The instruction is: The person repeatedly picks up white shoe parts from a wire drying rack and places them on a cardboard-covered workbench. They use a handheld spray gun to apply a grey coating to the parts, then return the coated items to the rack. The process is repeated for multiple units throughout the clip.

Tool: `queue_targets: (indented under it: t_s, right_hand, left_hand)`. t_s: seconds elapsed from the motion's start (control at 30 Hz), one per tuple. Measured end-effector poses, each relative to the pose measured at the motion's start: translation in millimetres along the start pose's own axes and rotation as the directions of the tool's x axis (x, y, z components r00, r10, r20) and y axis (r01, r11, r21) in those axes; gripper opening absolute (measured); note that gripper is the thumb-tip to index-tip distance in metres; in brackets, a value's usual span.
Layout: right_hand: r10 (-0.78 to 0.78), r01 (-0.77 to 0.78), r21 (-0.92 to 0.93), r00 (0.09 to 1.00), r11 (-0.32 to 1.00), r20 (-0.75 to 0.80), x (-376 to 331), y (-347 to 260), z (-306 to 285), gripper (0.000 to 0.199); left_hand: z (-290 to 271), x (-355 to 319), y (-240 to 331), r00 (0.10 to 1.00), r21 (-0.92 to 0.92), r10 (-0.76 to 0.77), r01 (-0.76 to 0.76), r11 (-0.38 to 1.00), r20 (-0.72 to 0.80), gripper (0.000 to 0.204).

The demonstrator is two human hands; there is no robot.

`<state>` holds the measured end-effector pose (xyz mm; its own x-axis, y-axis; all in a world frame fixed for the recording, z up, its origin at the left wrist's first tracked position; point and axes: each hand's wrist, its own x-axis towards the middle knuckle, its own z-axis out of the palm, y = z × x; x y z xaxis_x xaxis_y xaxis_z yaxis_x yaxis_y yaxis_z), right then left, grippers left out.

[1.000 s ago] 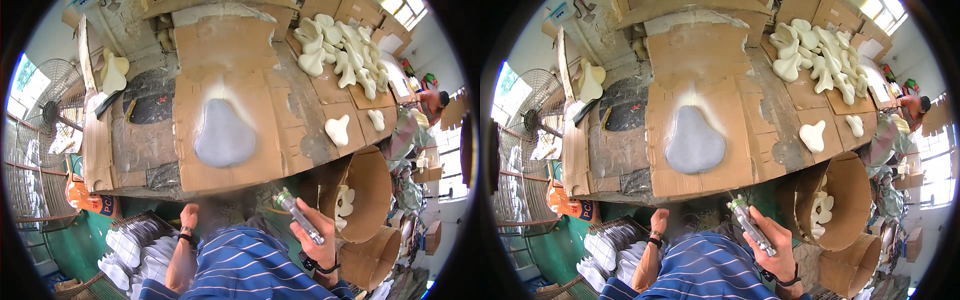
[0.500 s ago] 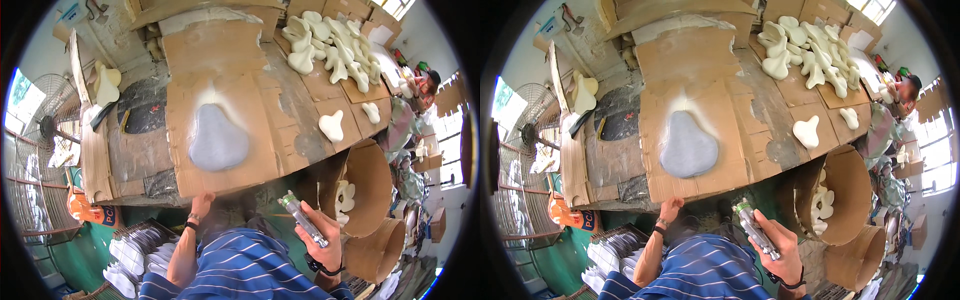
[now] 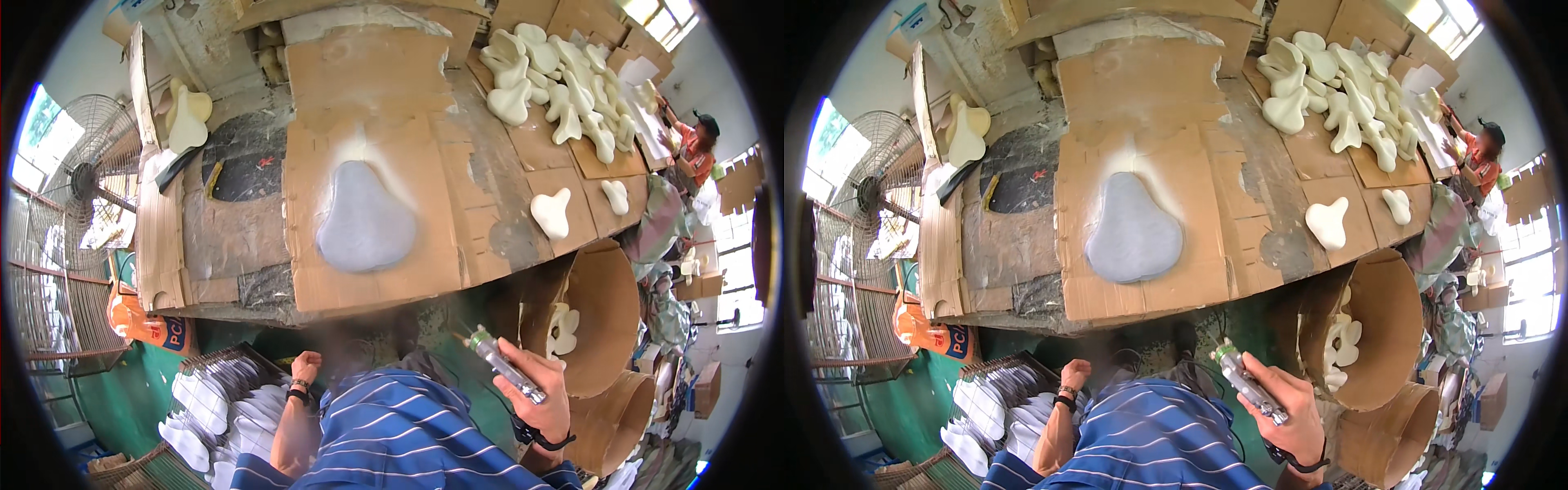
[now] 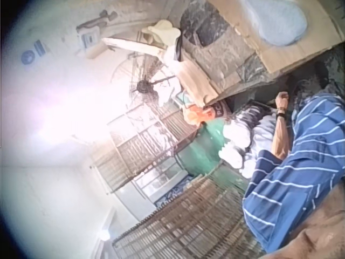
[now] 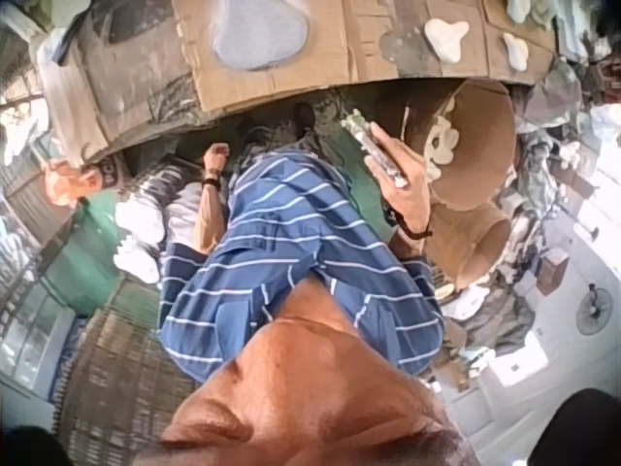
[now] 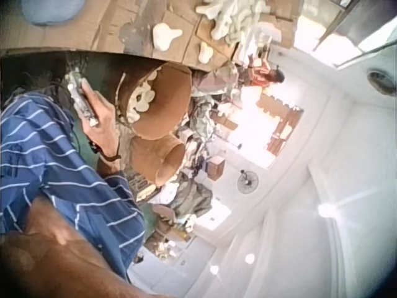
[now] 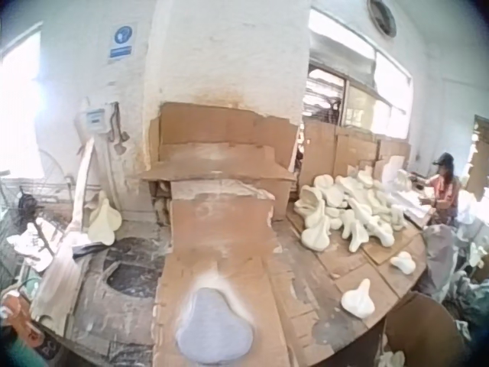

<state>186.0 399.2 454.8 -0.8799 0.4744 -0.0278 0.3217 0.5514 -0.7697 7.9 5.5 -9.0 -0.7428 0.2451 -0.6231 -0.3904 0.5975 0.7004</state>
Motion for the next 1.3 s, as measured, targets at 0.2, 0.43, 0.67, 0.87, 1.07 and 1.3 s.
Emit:
queue_targets:
  t_s: [0.2,0.43,0.67,0.87,1.07,1.3]
  right_hand:
    - [0.009,-0.004,0.064,0.996,0.998,-0.085,4.6,3.6,4.8,0.058]
    - [-0.055,0.060,-0.056,0.995,0.997,0.088,1.1,5.0,-5.9,0.067]
    - [-0.042,0.043,0.001,0.994,0.999,-0.103,-4.5,-4.0,-4.3,0.057]
    - [0.085,-0.078,0.045,0.981,0.996,-0.175,-31.6,19.7,-12.4,0.057]
    - [0.259,-0.236,0.129,0.945,0.963,-0.200,-42.3,40.0,-4.5,0.048]
    - [0.143,-0.129,0.194,0.988,0.973,-0.061,-32.5,33.3,16.9,0.050]
  left_hand:
    - [1.3,-1.8,-12.7,0.998,0.047,-0.056,0.056,0.997,0.011,0.041]
    - [6.9,9.6,-6.0,1.000,0.055,-0.020,0.019,0.998,0.023,0.038]
    - [7.9,7.6,8.1,0.999,0.015,-0.003,0.003,1.000,0.046,0.040]
    - [9.1,16.1,36.1,0.992,0.008,0.111,-0.112,0.994,0.060,0.040]
    - [16.2,27.6,93.6,0.976,-0.063,0.214,-0.211,0.975,0.049,0.038]
    - [44.1,75.4,147.4,0.901,-0.020,0.379,-0.392,0.920,-0.209,0.029]
